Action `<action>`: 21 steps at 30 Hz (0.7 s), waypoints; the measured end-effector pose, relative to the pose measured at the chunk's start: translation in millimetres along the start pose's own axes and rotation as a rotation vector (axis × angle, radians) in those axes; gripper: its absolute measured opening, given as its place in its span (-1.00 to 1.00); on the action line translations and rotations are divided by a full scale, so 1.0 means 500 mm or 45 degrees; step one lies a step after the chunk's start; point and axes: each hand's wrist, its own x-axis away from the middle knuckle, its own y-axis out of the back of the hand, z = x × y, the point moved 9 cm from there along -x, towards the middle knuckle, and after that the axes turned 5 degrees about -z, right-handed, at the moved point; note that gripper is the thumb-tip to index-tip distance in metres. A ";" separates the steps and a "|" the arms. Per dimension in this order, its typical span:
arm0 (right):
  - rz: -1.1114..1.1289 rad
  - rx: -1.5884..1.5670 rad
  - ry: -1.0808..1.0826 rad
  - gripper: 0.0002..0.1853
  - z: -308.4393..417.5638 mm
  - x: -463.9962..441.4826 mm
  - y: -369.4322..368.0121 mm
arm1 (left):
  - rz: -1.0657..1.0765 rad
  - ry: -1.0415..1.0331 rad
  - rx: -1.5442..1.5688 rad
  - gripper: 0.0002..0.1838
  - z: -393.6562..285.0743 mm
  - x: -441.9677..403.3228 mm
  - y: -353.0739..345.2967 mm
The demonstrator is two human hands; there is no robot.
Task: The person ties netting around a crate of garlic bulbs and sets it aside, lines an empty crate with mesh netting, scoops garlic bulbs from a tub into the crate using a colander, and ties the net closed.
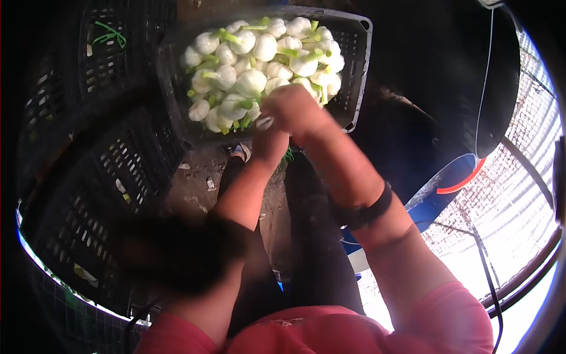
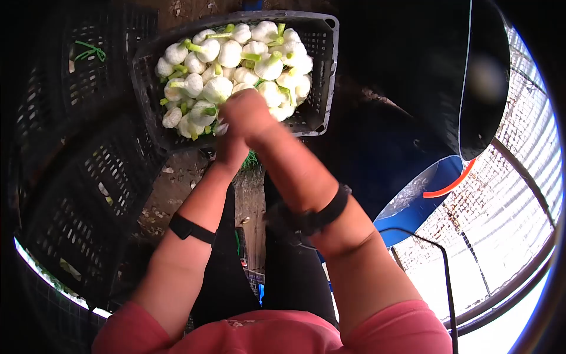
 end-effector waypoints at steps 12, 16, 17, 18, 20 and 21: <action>-0.364 -1.374 -0.435 -0.84 -0.185 0.145 -0.019 | -0.547 1.760 2.086 -0.72 -0.005 0.045 -0.121; 0.039 -1.845 -0.456 -0.82 -0.184 0.120 -0.168 | -0.649 1.795 2.738 -0.69 -0.022 0.031 -0.133; 0.017 -1.591 -0.374 -0.81 -0.191 0.105 -0.160 | -0.505 1.812 2.798 -0.68 -0.028 0.027 -0.133; -0.010 -1.338 -0.291 -0.81 -0.193 0.094 -0.148 | -0.352 1.831 2.851 -0.68 -0.037 0.023 -0.129; -0.078 -0.813 -0.124 -0.80 -0.164 0.083 -0.097 | -0.117 1.965 2.323 -0.66 -0.010 0.044 -0.111; 0.022 -1.457 -0.565 -0.76 -0.185 0.107 -0.090 | 0.066 1.975 2.219 -0.69 -0.012 0.047 -0.099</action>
